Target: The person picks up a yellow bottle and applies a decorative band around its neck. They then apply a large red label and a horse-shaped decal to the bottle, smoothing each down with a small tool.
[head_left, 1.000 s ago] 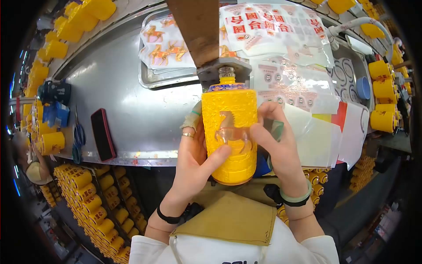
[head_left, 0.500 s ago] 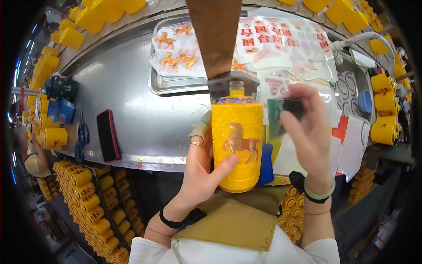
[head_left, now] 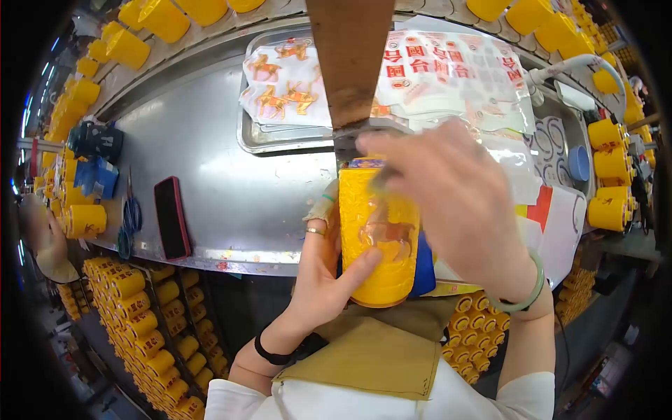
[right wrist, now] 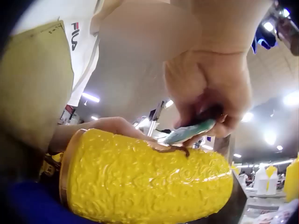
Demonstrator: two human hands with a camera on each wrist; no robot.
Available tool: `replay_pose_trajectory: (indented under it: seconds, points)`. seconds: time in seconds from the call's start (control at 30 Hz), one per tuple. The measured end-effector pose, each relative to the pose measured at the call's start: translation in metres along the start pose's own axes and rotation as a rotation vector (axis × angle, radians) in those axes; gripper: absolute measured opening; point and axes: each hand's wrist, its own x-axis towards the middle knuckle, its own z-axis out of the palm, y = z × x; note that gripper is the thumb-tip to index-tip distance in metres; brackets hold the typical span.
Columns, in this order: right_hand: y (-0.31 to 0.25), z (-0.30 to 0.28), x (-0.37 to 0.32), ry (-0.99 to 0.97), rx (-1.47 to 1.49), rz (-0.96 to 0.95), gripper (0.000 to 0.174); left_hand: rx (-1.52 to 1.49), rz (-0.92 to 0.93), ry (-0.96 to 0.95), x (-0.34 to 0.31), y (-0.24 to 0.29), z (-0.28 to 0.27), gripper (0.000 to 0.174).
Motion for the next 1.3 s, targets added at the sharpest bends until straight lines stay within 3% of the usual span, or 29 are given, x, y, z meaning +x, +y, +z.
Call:
replay_pose_trajectory:
  seconds: [0.03,0.1,0.13,0.23,0.27,0.3,0.33,0.4,0.43,0.47,0.53,0.57,0.63,0.67,0.73,0.83,0.9,1.07,1.17,1.27,1.3]
  points:
    - [0.003,-0.004,0.001,0.006,-0.006,0.005,0.040,0.002,-0.001,-0.009,0.000,0.000,0.000,0.087]
    - [0.007,-0.014,-0.001,0.136,-0.286,-0.126,0.033,0.039,0.025,-0.017,0.000,-0.002,-0.002,0.087]
    - [0.008,-0.014,-0.009,0.142,-0.290,-0.121,0.033,0.042,0.024,-0.024,-0.001,-0.004,-0.003,0.087]
    - [0.002,-0.003,-0.053,0.073,-0.123,-0.429,0.026,-0.009,0.075,-0.026,-0.009,-0.022,-0.011,0.097]
    - [0.000,-0.001,-0.066,0.034,-0.050,-0.516,0.025,-0.149,0.086,-0.066,-0.014,-0.036,-0.019,0.108]
    - [-0.007,-0.012,-0.073,-0.029,0.006,-0.480,0.024,-0.289,0.096,-0.101,-0.017,-0.043,-0.023,0.121]
    - [-0.003,-0.020,-0.078,-0.028,0.010,-0.474,0.024,-0.288,0.089,-0.100,-0.019,-0.037,-0.024,0.121]
    - [0.006,-0.031,-0.085,0.034,0.120,-0.122,0.023,0.348,0.233,-0.154,-0.022,-0.021,-0.022,0.143]
    - [0.003,-0.028,-0.089,0.179,0.206,0.158,0.022,0.687,0.438,-0.097,-0.024,-0.027,-0.024,0.141]
    - [0.000,-0.023,-0.092,0.322,0.292,0.437,0.022,0.692,0.438,-0.100,-0.024,-0.028,-0.021,0.141]
    - [0.010,-0.015,-0.093,0.431,0.384,0.571,0.021,1.132,0.587,0.052,-0.021,-0.033,-0.009,0.132]
    - [0.011,-0.009,-0.091,0.454,0.520,0.663,0.021,0.973,0.578,0.122,-0.018,-0.038,-0.006,0.121]
    - [0.009,0.000,-0.088,0.400,0.761,0.832,0.023,1.033,0.571,0.110,-0.020,-0.029,-0.005,0.124]
    - [0.009,0.005,-0.085,0.346,0.938,0.849,0.028,1.084,0.564,0.097,-0.021,-0.026,-0.004,0.127]
    - [0.006,0.012,-0.077,0.173,0.873,0.761,0.042,1.103,0.573,0.097,-0.022,-0.026,-0.005,0.127]
    - [0.001,0.037,-0.072,0.175,0.773,0.676,0.061,1.034,0.572,0.117,-0.022,-0.034,-0.006,0.126]
    - [0.000,0.038,-0.069,0.167,0.812,0.714,0.062,0.949,0.557,0.134,-0.022,-0.033,-0.006,0.126]
    - [-0.003,0.034,-0.065,0.161,0.898,0.803,0.061,1.185,0.645,0.093,-0.019,-0.017,0.002,0.126]
    - [-0.003,0.037,-0.068,0.154,0.744,0.711,0.058,1.147,0.628,0.093,-0.019,-0.021,-0.001,0.126]
    - [0.003,0.037,-0.074,0.157,0.792,0.764,0.056,1.106,0.593,0.091,-0.022,-0.023,-0.005,0.126]
    - [0.004,0.034,-0.074,0.215,0.941,0.815,0.054,1.106,0.594,0.085,-0.021,-0.024,-0.007,0.126]
